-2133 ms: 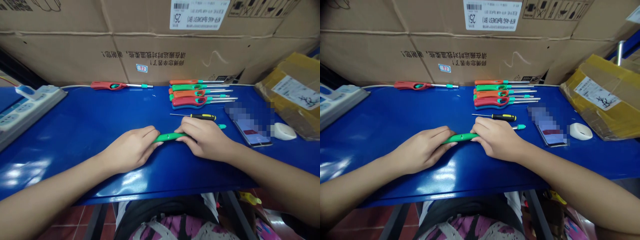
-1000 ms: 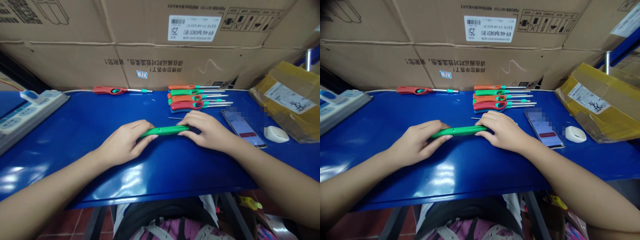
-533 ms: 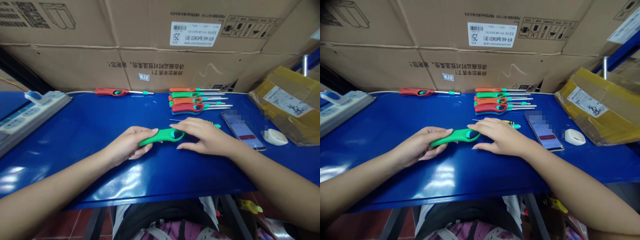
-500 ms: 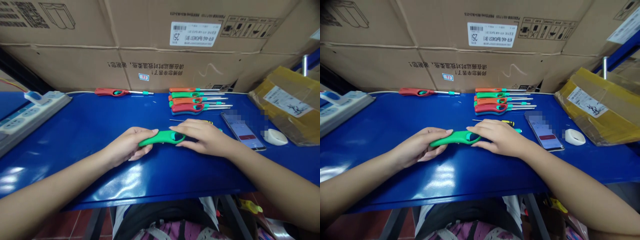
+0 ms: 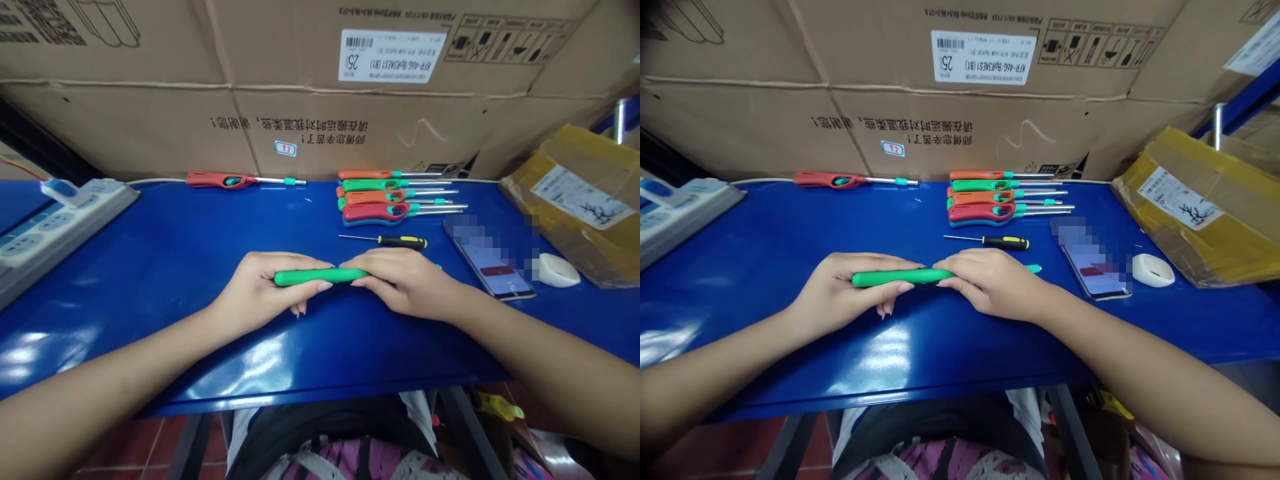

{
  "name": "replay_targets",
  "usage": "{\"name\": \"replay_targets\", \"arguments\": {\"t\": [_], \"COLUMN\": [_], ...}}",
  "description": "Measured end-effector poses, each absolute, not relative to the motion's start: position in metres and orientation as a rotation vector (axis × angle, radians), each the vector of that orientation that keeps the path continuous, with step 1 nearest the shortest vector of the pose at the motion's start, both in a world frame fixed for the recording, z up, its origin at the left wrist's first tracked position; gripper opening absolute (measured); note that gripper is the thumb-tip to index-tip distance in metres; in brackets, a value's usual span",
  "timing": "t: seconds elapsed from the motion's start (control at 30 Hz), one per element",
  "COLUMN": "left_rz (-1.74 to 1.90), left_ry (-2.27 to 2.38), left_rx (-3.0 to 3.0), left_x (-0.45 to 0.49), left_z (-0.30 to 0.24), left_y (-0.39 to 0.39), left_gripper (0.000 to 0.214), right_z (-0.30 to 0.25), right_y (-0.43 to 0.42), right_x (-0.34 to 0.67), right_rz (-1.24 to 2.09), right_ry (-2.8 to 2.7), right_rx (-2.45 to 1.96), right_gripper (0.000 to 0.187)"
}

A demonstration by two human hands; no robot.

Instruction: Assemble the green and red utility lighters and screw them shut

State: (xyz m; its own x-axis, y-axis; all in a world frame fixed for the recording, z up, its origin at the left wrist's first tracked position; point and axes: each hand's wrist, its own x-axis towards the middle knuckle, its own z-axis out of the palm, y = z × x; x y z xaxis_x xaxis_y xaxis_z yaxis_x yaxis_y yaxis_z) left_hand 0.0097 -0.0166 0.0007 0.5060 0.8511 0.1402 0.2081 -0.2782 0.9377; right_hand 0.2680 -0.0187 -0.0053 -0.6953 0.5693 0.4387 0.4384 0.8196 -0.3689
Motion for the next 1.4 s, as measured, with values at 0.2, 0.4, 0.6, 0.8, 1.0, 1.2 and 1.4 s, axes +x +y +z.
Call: {"name": "replay_targets", "arguments": {"t": [0.2, 0.4, 0.6, 0.8, 1.0, 1.2, 1.4], "left_rz": [0.849, 0.91, 0.844, 0.842, 0.874, 0.759, 0.72], "left_ry": [0.892, 0.95, 0.992, 1.02, 1.03, 1.021, 1.005], "left_rx": [1.883, 1.83, 1.695, 1.688, 1.686, 1.671, 1.707], "left_x": [0.009, 0.006, 0.004, 0.004, 0.0, -0.001, -0.001], "left_z": [0.002, 0.004, 0.002, 0.003, 0.004, 0.0, -0.003], "left_y": [-0.019, -0.013, -0.007, 0.001, 0.007, 0.007, 0.004], "left_gripper": [0.023, 0.019, 0.022, 0.023, 0.023, 0.03, 0.028], "right_z": [-0.001, -0.001, -0.002, 0.0, 0.001, 0.006, 0.007], "right_y": [-0.019, -0.013, -0.017, -0.013, -0.01, -0.015, -0.016], "right_x": [0.269, 0.278, 0.277, 0.278, 0.282, 0.282, 0.281], "right_rz": [0.41, 0.24, 0.328, 0.379, 0.205, 0.144, 0.029], "right_ry": [-2.443, -2.547, -2.559, -2.569, -2.623, -2.651, -2.693], "right_rx": [-0.745, -0.863, -0.838, -0.927, -1.039, -1.118, -1.065], "right_gripper": [0.019, 0.021, 0.024, 0.024, 0.022, 0.02, 0.025]}}
